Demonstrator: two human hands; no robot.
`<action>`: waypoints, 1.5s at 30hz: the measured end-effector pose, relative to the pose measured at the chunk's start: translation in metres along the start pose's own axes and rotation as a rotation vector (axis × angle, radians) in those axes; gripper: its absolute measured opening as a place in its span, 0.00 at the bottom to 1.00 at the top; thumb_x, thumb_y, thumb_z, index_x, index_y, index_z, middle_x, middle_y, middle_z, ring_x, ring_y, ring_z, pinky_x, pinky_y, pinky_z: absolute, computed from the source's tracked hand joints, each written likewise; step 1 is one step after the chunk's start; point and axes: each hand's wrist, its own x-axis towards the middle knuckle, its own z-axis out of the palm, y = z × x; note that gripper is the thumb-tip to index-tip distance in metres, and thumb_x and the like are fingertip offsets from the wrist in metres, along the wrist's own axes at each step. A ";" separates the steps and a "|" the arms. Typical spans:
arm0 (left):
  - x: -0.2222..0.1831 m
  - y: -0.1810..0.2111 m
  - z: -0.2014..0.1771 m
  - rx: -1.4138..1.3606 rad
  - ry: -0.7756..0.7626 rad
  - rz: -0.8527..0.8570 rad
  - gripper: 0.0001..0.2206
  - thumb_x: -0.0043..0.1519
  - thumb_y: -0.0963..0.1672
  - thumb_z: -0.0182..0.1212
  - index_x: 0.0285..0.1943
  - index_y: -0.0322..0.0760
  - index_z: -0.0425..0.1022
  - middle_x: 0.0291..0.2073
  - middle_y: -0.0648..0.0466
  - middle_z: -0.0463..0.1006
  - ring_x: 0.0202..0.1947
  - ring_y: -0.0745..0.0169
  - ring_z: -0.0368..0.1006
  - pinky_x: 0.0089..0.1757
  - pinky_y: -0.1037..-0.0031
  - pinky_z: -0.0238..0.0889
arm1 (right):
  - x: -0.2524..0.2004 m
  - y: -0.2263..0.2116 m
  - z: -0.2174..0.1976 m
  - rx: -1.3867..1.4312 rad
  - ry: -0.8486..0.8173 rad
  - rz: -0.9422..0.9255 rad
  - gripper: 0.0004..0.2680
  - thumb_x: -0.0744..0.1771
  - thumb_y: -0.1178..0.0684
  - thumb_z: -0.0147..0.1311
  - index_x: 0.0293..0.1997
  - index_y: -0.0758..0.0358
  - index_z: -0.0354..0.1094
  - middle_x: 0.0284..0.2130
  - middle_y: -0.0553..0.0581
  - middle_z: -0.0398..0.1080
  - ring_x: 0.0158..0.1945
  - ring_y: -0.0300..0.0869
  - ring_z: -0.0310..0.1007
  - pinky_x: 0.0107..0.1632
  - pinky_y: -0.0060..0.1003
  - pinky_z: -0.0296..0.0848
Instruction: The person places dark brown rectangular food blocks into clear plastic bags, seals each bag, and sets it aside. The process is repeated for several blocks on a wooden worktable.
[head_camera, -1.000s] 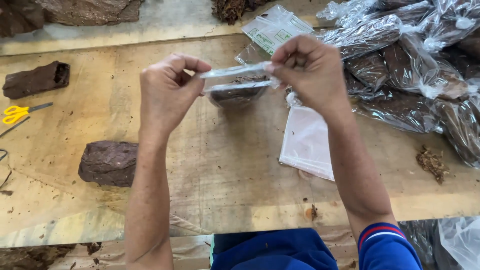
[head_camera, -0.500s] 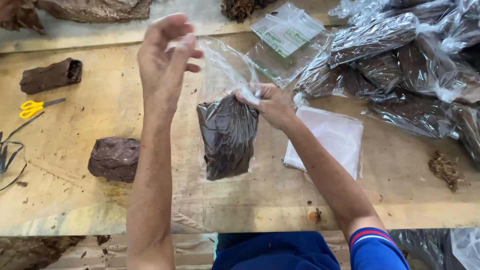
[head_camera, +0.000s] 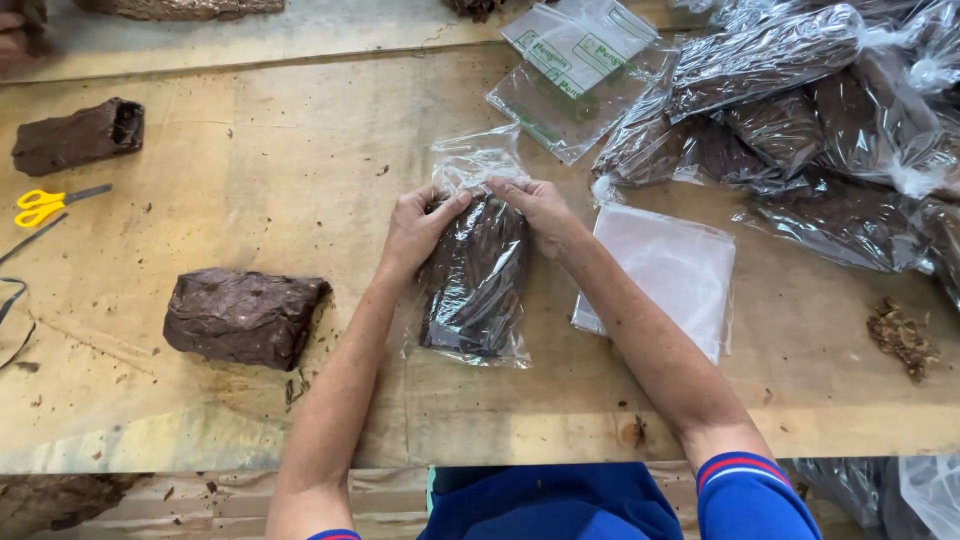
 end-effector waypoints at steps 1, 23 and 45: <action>0.001 -0.001 0.003 0.001 -0.001 -0.006 0.12 0.56 0.52 0.78 0.34 0.43 0.84 0.20 0.53 0.78 0.20 0.69 0.74 0.22 0.79 0.66 | -0.001 -0.002 0.002 0.002 0.002 0.005 0.08 0.65 0.48 0.68 0.41 0.61 0.80 0.31 0.56 0.80 0.33 0.40 0.83 0.36 0.36 0.84; -0.059 0.175 -0.082 0.011 -0.426 0.765 0.10 0.63 0.39 0.71 0.50 0.32 0.75 0.42 0.49 0.81 0.43 0.58 0.83 0.44 0.75 0.83 | -0.125 -0.195 0.109 -0.937 -0.313 -1.252 0.07 0.72 0.53 0.58 0.47 0.69 0.77 0.35 0.57 0.76 0.35 0.42 0.69 0.38 0.36 0.70; -0.073 0.181 -0.070 0.607 0.050 1.114 0.10 0.68 0.41 0.72 0.56 0.31 0.82 0.38 0.44 0.84 0.29 0.61 0.78 0.32 0.72 0.76 | -0.038 -0.148 0.092 -0.523 -1.076 -0.640 0.10 0.65 0.59 0.68 0.48 0.67 0.70 0.40 0.54 0.74 0.43 0.38 0.74 0.48 0.33 0.76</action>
